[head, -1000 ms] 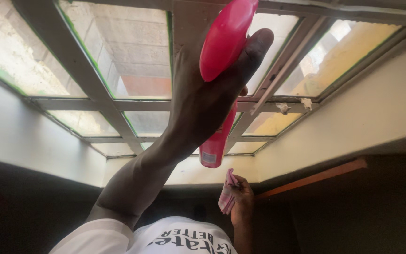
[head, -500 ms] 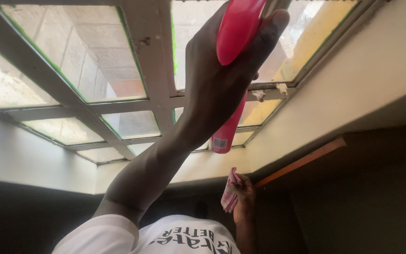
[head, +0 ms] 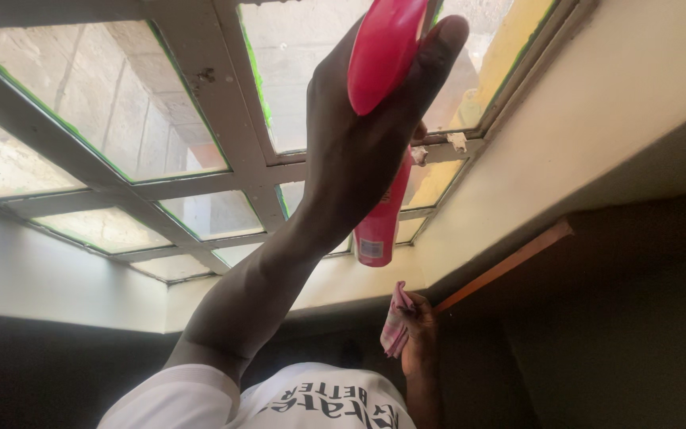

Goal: The person cleans a multi-pane window using a pink spray bottle and a cloth. They repeatedly spray the glass and wipe each pane, moving across the window frame to cover different sections.

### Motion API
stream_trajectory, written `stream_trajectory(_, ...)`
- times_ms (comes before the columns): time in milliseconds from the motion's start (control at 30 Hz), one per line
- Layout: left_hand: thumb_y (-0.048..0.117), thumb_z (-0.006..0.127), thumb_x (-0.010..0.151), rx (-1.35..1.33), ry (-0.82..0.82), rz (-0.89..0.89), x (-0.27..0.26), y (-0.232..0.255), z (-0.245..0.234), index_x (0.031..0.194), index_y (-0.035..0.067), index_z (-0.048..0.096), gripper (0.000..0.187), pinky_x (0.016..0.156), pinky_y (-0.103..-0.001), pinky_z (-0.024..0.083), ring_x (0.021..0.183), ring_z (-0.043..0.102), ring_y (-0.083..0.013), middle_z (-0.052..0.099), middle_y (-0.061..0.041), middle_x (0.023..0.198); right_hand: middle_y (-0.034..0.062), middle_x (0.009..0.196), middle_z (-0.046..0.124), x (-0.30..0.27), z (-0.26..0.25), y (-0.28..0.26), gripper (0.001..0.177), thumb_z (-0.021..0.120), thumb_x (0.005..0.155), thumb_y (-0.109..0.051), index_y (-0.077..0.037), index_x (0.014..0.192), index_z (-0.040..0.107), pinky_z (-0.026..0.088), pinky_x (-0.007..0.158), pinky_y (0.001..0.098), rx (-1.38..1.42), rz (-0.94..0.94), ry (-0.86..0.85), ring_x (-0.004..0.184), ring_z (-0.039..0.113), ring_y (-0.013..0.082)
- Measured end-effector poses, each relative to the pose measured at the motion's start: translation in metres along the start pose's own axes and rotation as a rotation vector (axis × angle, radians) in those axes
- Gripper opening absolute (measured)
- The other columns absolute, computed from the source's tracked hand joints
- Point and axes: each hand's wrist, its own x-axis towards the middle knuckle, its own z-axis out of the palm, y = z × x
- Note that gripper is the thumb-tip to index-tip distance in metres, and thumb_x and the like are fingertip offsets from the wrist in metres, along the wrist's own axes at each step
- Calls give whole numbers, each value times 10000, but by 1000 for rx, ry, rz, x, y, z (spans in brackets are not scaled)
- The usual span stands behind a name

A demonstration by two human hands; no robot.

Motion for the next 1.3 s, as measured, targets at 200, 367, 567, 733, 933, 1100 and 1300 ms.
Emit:
stream_trajectory(200, 556, 701, 968, -84, 21, -176, -9, -14, 0, 1042, 16, 659, 547, 496, -261, 594, 549, 654, -89, 626, 18, 742, 44, 1033, 685, 7, -2, -3, 286, 770, 811, -43, -66, 1086, 693, 530, 909, 316, -1, 37, 31, 981, 649, 159)
stream_trajectory(367, 482, 684, 993, 18, 3, -193, -21, -29, -6, 1111, -12, 683, 508, 521, -272, 573, 576, 669, -108, 662, -29, 757, 65, 1025, 690, 7, -10, -1, 275, 763, 830, -46, -49, 1097, 696, 538, 875, 330, -35, 42, 13, 957, 652, 171)
stream_trajectory(567, 422, 634, 1001, 53, -55, -203, -33, -34, -13, 1181, 5, 692, 458, 516, -258, 579, 574, 712, -96, 739, -44, 815, 49, 1046, 684, 12, -2, 1, 286, 747, 835, -41, -59, 1113, 682, 537, 905, 316, -16, 46, -9, 982, 652, 155)
stream_trajectory(733, 376, 643, 1027, 98, -67, -168, -46, -43, -21, 1204, 10, 677, 409, 548, -254, 581, 615, 707, -95, 749, -36, 860, 46, 1050, 663, 14, 11, -16, 280, 738, 872, -55, -63, 1139, 653, 528, 879, 334, -53, 63, 31, 1001, 638, 164)
stream_trajectory(933, 355, 674, 1059, 162, -79, -110, -64, -63, -28, 1130, 31, 666, 331, 595, -269, 551, 655, 688, -105, 674, -16, 803, 12, 1119, 623, 30, 41, -53, 417, 734, 935, -77, -72, 1328, 594, 528, 947, 332, 57, 4, -64, 1078, 612, 146)
stream_trajectory(1100, 345, 660, 1108, 311, -56, 11, -69, -73, -35, 1082, 36, 681, 310, 627, -288, 515, 651, 673, -122, 684, -27, 778, 13, 1135, 633, 26, 62, -73, 462, 746, 893, -89, -124, 1324, 583, 540, 961, 364, 91, 6, -90, 1090, 621, 162)
stream_trajectory(1300, 355, 629, 1029, 219, -48, -178, -76, -75, -43, 1079, 63, 710, 307, 540, -304, 549, 565, 715, -105, 708, -18, 711, 11, 1247, 639, 7, 63, -56, 554, 761, 849, -108, -106, 1378, 598, 479, 1061, 361, 79, 48, -52, 1207, 580, 166)
